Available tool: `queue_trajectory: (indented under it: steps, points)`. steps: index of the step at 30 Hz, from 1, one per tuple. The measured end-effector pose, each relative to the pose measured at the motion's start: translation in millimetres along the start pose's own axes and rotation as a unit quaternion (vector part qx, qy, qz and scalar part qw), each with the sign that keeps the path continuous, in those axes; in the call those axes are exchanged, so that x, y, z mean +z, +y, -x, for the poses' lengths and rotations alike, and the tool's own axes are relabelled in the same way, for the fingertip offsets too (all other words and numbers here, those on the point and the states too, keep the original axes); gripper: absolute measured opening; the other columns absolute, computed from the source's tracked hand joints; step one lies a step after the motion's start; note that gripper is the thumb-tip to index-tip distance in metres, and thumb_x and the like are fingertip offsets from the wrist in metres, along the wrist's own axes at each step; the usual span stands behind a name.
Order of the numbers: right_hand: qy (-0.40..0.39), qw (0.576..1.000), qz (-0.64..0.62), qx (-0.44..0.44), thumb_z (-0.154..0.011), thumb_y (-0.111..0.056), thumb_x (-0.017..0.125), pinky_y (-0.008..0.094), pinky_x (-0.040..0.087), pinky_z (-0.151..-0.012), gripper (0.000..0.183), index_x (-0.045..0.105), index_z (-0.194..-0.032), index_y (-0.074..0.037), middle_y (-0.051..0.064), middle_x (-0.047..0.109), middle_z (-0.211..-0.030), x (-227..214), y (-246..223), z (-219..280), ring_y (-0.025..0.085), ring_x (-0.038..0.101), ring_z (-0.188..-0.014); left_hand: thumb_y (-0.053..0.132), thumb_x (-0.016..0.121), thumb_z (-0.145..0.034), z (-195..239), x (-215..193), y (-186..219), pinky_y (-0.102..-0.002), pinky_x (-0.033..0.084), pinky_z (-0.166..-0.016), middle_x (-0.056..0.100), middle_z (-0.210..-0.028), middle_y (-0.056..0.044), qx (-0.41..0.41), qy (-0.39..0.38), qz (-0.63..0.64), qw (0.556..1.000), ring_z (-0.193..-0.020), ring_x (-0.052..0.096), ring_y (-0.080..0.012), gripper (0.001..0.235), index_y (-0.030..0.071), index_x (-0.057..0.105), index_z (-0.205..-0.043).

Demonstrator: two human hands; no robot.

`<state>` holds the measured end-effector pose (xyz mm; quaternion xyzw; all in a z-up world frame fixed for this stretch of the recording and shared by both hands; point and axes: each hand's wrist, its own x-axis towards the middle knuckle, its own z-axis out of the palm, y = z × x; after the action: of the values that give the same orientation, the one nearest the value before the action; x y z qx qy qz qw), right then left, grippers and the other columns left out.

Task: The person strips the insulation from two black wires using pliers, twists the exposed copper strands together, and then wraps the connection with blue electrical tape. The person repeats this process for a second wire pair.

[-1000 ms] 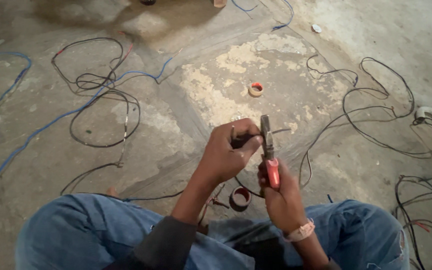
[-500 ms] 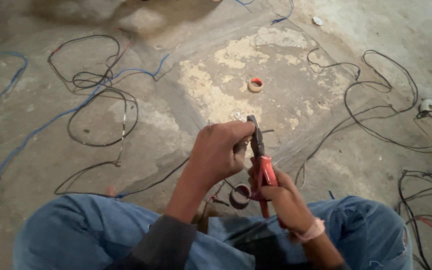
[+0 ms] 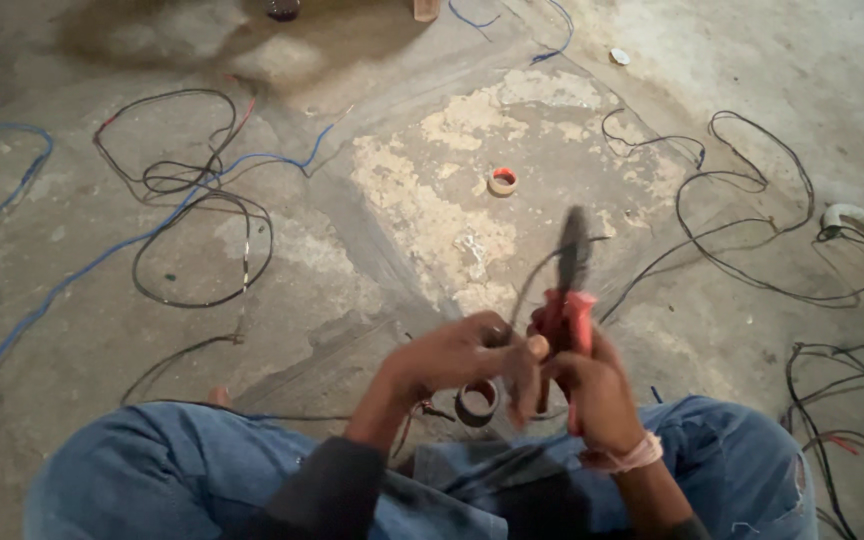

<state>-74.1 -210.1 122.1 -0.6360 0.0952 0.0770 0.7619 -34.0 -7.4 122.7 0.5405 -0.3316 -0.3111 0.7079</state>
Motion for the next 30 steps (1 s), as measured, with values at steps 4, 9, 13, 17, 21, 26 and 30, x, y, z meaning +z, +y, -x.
queue_trajectory:
  steps: [4, 9, 13, 17, 21, 26, 30]
  points:
    - [0.029, 0.999, -0.026, -0.022, -0.073, 0.005, 0.05, 0.03, 0.053, -0.073, 0.064, 0.054, -0.137, 0.003, 0.008, 0.064, -0.103, -8, -9, -2, 0.019, 0.064, -0.089, 0.052, 0.034, -0.113, -6, 15, 4, -0.024, 0.041, -0.056, 0.073, -0.074, -0.005, 0.075, 0.11, 0.012, 0.991, -0.063, 0.066, -0.0093, 0.068, 0.002, 0.075, -0.088]
    - [-0.075, 0.997, 0.006, -0.031, -0.074, 0.004, 0.052, 0.031, 0.052, -0.067, 0.063, 0.054, -0.136, 0.003, 0.008, 0.061, -0.095, -10, 6, -3, 0.019, 0.061, -0.079, 0.043, 0.042, -0.113, -9, 9, 23, -0.022, 0.036, -0.049, 0.07, -0.076, -0.002, 0.237, 0.329, 0.261, 0.876, -0.058, 0.059, -0.0047, 0.056, -0.003, 0.074, -0.108]
    - [-0.12, 0.992, 0.045, -0.004, -0.077, 0.006, 0.051, 0.028, 0.05, -0.07, 0.059, 0.056, -0.136, 0.0, 0.005, 0.06, -0.096, 15, 32, 5, 0.014, 0.058, -0.08, 0.035, 0.053, -0.11, 13, -15, 34, -0.022, 0.03, -0.045, 0.073, -0.088, 0.002, 0.26, 0.394, 0.226, 0.852, -0.053, 0.044, -0.0009, 0.043, 0.002, 0.068, -0.132]
    - [-0.121, 0.99, 0.055, -0.04, -0.082, 0.008, 0.051, 0.028, 0.054, -0.074, 0.052, 0.056, -0.133, -0.003, 0.004, 0.055, -0.094, 37, 47, 19, 0.012, 0.056, -0.082, 0.037, 0.044, -0.12, 16, -28, 27, -0.045, 0.047, -0.097, 0.077, -0.122, -0.012, 0.284, 0.514, -0.226, 0.777, -0.112, 0.071, -0.0306, 0.05, -0.005, 0.061, -0.14]
    - [-0.042, 0.985, 0.147, -0.084, -0.085, 0.005, 0.056, 0.027, 0.051, -0.067, 0.046, 0.059, -0.13, -0.006, 0.003, 0.061, -0.093, 37, 36, 20, 0.013, 0.058, -0.08, 0.027, 0.054, -0.094, 9, -22, 15, -0.051, 0.052, -0.071, 0.072, -0.082, -0.018, -0.054, 0.405, -0.507, 0.759, -0.076, 0.069, -0.039, 0.03, 0.013, 0.079, -0.103]
    - [-0.052, 0.992, 0.077, 0.081, -0.082, 0.0, 0.06, 0.035, 0.044, -0.049, 0.039, 0.057, -0.12, -0.005, 0.009, 0.062, -0.087, -3, 6, 7, 0.022, 0.059, -0.067, 0.036, 0.051, -0.108, 2, -3, 15, -0.037, 0.042, -0.057, 0.057, -0.061, -0.004, -0.002, 0.245, -0.152, 0.957, -0.056, 0.055, -0.0221, 0.045, 0.007, 0.065, -0.077]
    - [-0.268, 0.947, -0.118, 0.132, -0.079, -0.006, 0.061, 0.035, 0.049, -0.056, 0.026, 0.059, -0.102, 0.007, 0.012, 0.063, -0.084, -39, 7, 7, 0.023, 0.061, -0.068, 0.044, 0.04, -0.114, -5, 23, 26, -0.025, 0.021, -0.043, 0.032, -0.054, 0.008, -0.053, 0.078, 0.388, 0.917, -0.044, 0.026, -0.0069, 0.049, 0.016, 0.048, -0.075]
